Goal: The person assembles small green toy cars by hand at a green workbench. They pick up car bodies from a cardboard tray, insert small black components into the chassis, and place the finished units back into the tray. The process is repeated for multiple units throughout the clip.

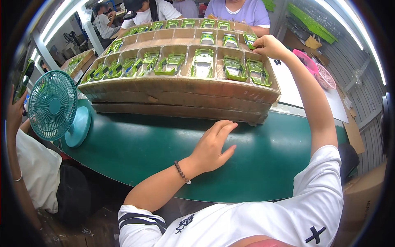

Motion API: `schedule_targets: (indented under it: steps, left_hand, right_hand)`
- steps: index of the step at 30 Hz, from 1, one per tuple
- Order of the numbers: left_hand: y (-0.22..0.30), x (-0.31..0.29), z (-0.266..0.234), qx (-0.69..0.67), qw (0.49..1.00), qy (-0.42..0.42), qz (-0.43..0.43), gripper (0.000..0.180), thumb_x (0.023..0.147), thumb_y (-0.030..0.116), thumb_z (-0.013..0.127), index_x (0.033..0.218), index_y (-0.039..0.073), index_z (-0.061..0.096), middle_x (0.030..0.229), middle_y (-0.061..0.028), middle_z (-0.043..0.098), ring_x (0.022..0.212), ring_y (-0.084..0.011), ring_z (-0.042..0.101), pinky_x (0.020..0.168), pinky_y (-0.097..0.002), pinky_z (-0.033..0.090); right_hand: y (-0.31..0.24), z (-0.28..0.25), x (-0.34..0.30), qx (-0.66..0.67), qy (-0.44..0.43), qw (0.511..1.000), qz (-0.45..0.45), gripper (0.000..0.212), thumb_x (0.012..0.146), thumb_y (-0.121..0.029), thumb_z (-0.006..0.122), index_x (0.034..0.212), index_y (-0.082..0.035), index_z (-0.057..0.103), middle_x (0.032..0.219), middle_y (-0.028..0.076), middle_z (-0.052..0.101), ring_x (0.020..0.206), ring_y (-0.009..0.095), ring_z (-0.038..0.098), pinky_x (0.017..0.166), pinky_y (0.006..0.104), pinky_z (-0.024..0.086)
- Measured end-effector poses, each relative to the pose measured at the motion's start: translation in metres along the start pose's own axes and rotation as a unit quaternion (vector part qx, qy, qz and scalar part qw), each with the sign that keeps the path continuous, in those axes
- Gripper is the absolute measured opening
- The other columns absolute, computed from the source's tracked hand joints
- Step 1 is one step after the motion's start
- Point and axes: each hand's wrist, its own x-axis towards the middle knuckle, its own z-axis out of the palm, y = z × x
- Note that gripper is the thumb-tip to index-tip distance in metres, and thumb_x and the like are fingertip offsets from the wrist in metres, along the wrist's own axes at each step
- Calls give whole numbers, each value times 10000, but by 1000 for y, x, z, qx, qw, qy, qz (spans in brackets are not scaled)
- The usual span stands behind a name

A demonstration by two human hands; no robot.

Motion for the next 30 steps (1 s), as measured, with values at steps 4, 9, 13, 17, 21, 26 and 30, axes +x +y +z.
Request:
schedule_targets:
  steps: [4, 9, 13, 17, 21, 26, 30]
  left_hand:
    - [10, 2, -1, -32, 999, -16, -14, 500, 795, 104, 658, 1248, 24, 461, 1240, -180, 466, 1098, -335, 519, 897, -366, 458]
    - [7, 2, -4, -1, 1000, -8, -6, 461, 796, 110, 659, 1217, 20, 494, 1247, -175, 465, 1083, -324, 532, 887, -368, 467]
    - [7, 4, -6, -5, 1000, -8, -12, 433, 792, 104, 662, 1191, 17, 517, 1246, -176, 465, 1047, -316, 553, 878, -368, 470]
    - [6, 1, -4, 1, 1000, -16, -11, 419, 789, 95, 666, 1178, 23, 529, 1243, -175, 467, 1026, -313, 562, 867, -370, 474]
    - [8, 3, -3, -2, 1000, -21, -6, 409, 789, 92, 666, 1171, 29, 535, 1240, -172, 469, 1025, -314, 562, 864, -372, 476]
    - [4, 2, -5, 2, 1000, -19, -17, 398, 793, 94, 663, 1164, 25, 538, 1235, -169, 471, 1034, -315, 562, 868, -375, 475]
    - [1, 1, -1, -5, 1000, -23, -14, 382, 799, 96, 657, 1155, 19, 544, 1230, -168, 472, 1047, -318, 559, 874, -374, 472]
  right_hand:
    - [1, -3, 2, -24, -43, 998, -35, 221, 745, -63, 665, 947, 28, 671, 822, 185, 673, 710, 260, 641, 697, 338, 489]
    - [-16, -21, 16, -63, -149, 987, -20, 202, 771, -65, 657, 947, 32, 670, 791, 159, 678, 689, 208, 626, 683, 328, 477]
    - [-1, -23, 24, -12, -195, 981, -14, 219, 795, -78, 644, 984, 31, 656, 794, 140, 679, 684, 175, 606, 669, 321, 466]
    - [-20, -14, 41, -86, -217, 971, 58, 200, 797, -140, 662, 898, 32, 670, 762, 83, 677, 698, 160, 612, 671, 308, 478]
    - [-14, -9, 78, 102, 8, 989, 108, 326, 834, -284, 631, 762, 32, 661, 611, 88, 628, 547, 177, 633, 514, 302, 518]
    - [-54, 22, 107, -103, -65, 983, 136, 444, 764, -419, 669, 707, 21, 655, 631, 118, 640, 520, 197, 638, 494, 320, 535]
    - [-65, 38, 115, -176, -48, 968, 174, 425, 619, -367, 731, 918, -66, 699, 894, 107, 696, 824, 257, 677, 733, 390, 550]
